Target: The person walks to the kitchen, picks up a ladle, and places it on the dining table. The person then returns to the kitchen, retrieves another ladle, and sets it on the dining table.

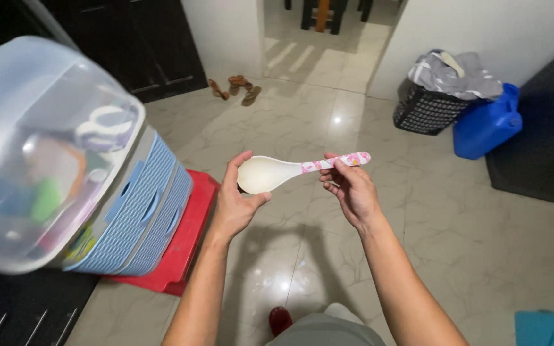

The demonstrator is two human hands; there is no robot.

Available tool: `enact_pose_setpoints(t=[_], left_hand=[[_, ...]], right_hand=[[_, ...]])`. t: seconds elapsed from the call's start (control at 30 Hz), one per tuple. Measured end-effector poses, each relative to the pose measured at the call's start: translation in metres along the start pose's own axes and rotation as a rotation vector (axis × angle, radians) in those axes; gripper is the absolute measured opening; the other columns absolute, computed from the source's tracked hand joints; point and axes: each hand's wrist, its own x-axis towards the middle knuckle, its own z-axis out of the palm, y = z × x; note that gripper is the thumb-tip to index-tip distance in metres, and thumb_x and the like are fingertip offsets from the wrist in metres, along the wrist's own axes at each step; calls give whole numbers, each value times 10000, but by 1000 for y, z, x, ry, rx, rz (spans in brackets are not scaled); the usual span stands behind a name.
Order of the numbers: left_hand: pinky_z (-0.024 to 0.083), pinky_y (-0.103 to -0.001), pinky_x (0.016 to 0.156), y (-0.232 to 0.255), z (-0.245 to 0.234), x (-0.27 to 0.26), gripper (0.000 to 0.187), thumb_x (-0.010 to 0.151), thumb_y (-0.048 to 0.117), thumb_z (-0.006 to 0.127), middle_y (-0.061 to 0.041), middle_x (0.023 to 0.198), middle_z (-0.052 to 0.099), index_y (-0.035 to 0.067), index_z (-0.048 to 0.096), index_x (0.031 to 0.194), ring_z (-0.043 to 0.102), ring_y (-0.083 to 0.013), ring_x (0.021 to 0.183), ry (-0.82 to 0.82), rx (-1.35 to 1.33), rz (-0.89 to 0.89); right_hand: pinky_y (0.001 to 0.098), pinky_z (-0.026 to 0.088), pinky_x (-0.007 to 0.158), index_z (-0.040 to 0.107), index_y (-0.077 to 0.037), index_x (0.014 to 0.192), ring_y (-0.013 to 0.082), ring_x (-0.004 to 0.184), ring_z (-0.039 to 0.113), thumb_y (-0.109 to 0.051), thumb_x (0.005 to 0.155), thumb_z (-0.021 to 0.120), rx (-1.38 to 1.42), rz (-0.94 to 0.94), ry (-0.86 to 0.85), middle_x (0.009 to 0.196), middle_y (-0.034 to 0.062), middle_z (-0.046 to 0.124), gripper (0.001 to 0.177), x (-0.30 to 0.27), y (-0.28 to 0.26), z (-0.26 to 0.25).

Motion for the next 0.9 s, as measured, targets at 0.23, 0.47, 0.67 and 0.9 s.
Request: enact_pose_setpoints(t=[0.23,0.47,0.67,0.9], left_hand=[[539,-327,974,-23,19,61,846,721,-61,797,-77,1286,646,108,455,1475,655,-180,1146,-83,-101,-12],[560,-309,934,-47,52,134,854,718,-63,803,-66,1261,644,103,450,1478,656,-164,1125,-79,-176,-66],[582,-287,868,-61,99,212,785,735,-39,807,-64,1200,676,34,488,1448,676,-139,1052,-82,-331,-199],[558,-303,718,-91,159,292,576,892,131,742,-110,1081,687,14,513,1407,671,-172,831,-41,-559,-236]], right_hand=[[313,537,810,606,63,1316,161,917,673,-244,1037,577,55,-31,123,1041,78,695,415,40,-9,-29],[314,533,806,607,58,1281,172,931,667,-211,1044,583,108,-71,132,1077,96,675,359,122,-21,-69],[321,524,787,573,-32,1190,175,901,658,-188,1052,572,195,-144,98,1131,131,691,208,206,-54,-115],[304,542,760,554,-40,1169,169,854,668,-157,1084,575,168,-233,16,1069,153,693,147,276,-93,-160]])
